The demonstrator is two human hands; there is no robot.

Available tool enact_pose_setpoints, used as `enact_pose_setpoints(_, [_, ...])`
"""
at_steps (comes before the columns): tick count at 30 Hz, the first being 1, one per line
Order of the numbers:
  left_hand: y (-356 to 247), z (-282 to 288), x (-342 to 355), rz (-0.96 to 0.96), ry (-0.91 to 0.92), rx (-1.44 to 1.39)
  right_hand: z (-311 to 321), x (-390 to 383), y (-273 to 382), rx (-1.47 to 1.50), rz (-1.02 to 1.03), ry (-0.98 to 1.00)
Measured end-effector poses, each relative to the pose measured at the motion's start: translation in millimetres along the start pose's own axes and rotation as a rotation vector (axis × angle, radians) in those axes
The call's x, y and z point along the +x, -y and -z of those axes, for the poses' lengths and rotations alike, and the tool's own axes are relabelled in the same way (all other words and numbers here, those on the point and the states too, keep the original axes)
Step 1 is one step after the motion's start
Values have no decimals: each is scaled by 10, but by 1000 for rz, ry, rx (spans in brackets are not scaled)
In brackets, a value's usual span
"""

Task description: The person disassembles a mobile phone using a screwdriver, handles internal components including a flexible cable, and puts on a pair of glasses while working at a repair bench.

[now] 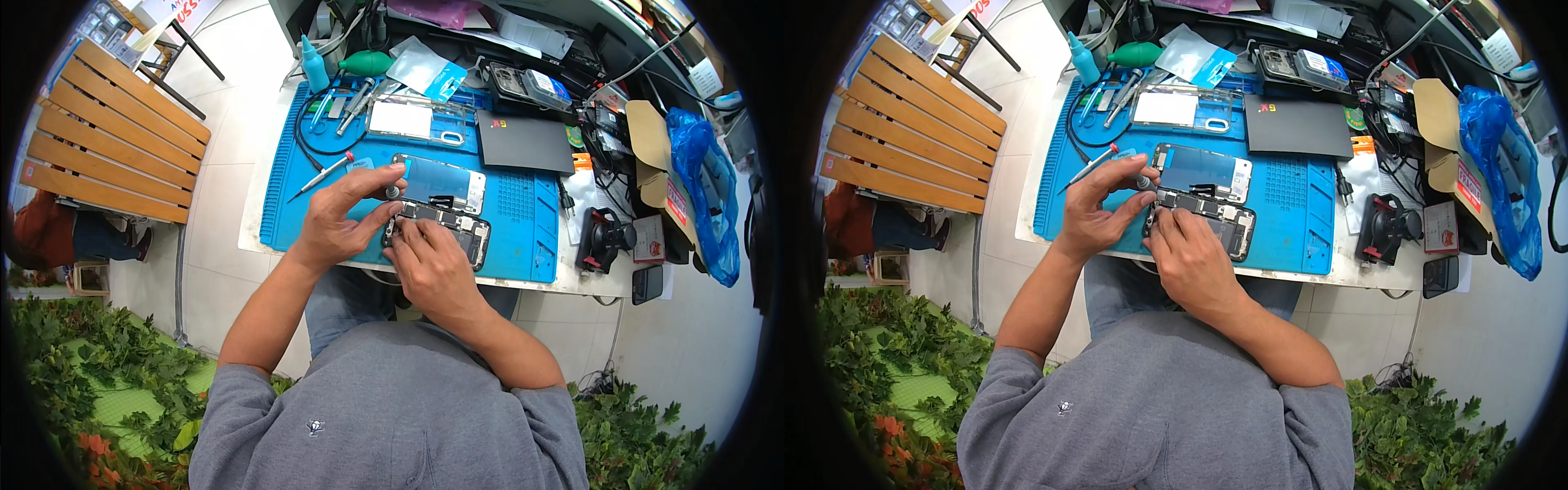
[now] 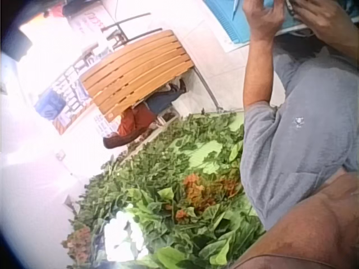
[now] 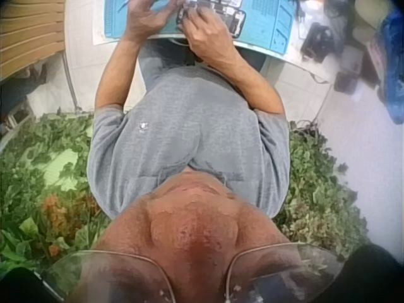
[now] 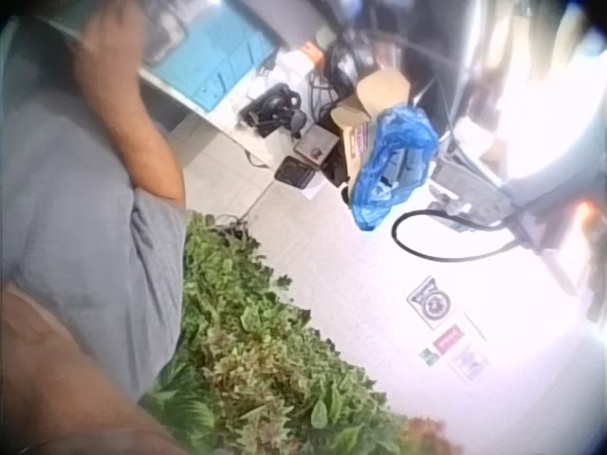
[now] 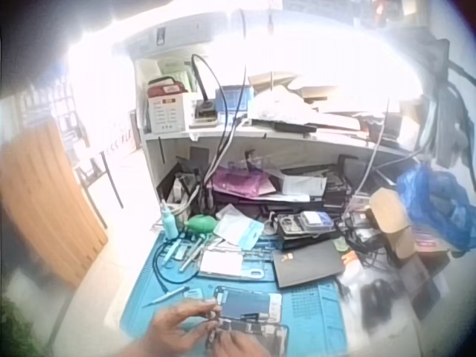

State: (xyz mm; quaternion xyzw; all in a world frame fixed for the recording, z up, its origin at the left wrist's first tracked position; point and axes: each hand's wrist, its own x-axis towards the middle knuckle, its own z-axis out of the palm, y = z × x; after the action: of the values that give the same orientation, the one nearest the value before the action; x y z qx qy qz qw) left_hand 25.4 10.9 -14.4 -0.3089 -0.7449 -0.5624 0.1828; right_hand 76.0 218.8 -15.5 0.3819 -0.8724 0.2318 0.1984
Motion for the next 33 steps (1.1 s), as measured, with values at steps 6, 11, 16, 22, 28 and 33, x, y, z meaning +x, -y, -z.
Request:
enact_pose_setpoints(6, [2,22,51,-93,-3,118,-14,-1,1,-1,-2,-4])
enact_pose_setpoints(11, [29,5,-17,-16,-46,63,-3,-1,3,2,-6,4])
enact_pose_setpoints(16, [49,-6,-37,-17,-92,57,-6,0,3,-1,0,0])
enact_pose_setpoints(22, [42,-13,-21,-29,-81,55,-5,-1,5,-5,-5,11])
enact_pose_setpoints(28, [39,-2,-14,-41,-63,68,-5,-2,1,3,-2,8])
enact_pose_setpoints(33, [43,16,-14,-62,-35,100,9,-3,5,-1,-5,21])
